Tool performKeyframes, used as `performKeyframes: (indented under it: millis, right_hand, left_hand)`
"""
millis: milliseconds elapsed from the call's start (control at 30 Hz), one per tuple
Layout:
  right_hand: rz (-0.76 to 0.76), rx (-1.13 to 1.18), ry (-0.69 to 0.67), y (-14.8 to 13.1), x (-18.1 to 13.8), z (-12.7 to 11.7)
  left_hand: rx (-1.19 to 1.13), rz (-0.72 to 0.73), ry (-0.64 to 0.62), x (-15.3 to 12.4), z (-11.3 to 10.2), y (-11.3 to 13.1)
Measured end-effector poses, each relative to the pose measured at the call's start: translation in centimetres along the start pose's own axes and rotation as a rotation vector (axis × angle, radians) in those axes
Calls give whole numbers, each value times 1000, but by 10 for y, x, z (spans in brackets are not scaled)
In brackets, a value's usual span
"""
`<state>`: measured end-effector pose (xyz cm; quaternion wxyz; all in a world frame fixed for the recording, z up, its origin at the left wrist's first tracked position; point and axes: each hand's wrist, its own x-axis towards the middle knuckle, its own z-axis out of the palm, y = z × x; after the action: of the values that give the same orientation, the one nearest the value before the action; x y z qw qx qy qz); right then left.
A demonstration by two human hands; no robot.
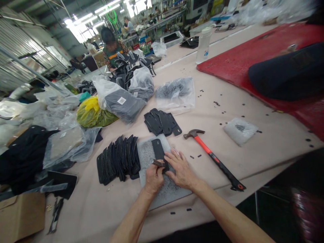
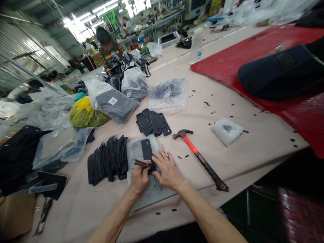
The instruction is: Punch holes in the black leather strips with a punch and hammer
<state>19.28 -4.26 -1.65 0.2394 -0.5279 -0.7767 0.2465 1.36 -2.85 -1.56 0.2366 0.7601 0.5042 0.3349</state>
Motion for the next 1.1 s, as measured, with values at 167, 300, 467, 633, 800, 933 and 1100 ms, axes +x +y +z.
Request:
performKeyframes:
  millis: [167,300,467,633,800,933,1100]
  right_hand:
    - [-9,-18,-16,-3,2,-3]
    - [26,-110,113,3,-5,-25]
    - [423,-360,330,44,-41,-66]
    - [815,115,184,74,-65,-82]
    - [853,503,-7,44,-49,-82]
    - [783,587,69,-11,-40,-107]
    - [262,76,369,-70,-45,-156]
  left_hand:
    - [21,-11,-35,0,-1,0]
    - [21,-17,-15,-1,1,1]
    - [35,-37,0,-3,2,0]
    - [1,-43,7,-4,1,2]
    - [-30,-31,5,-5,-2,6]
    - [-24,-27,3,-5,-1,5]
    - [-18,-12,10,-6,0,3]
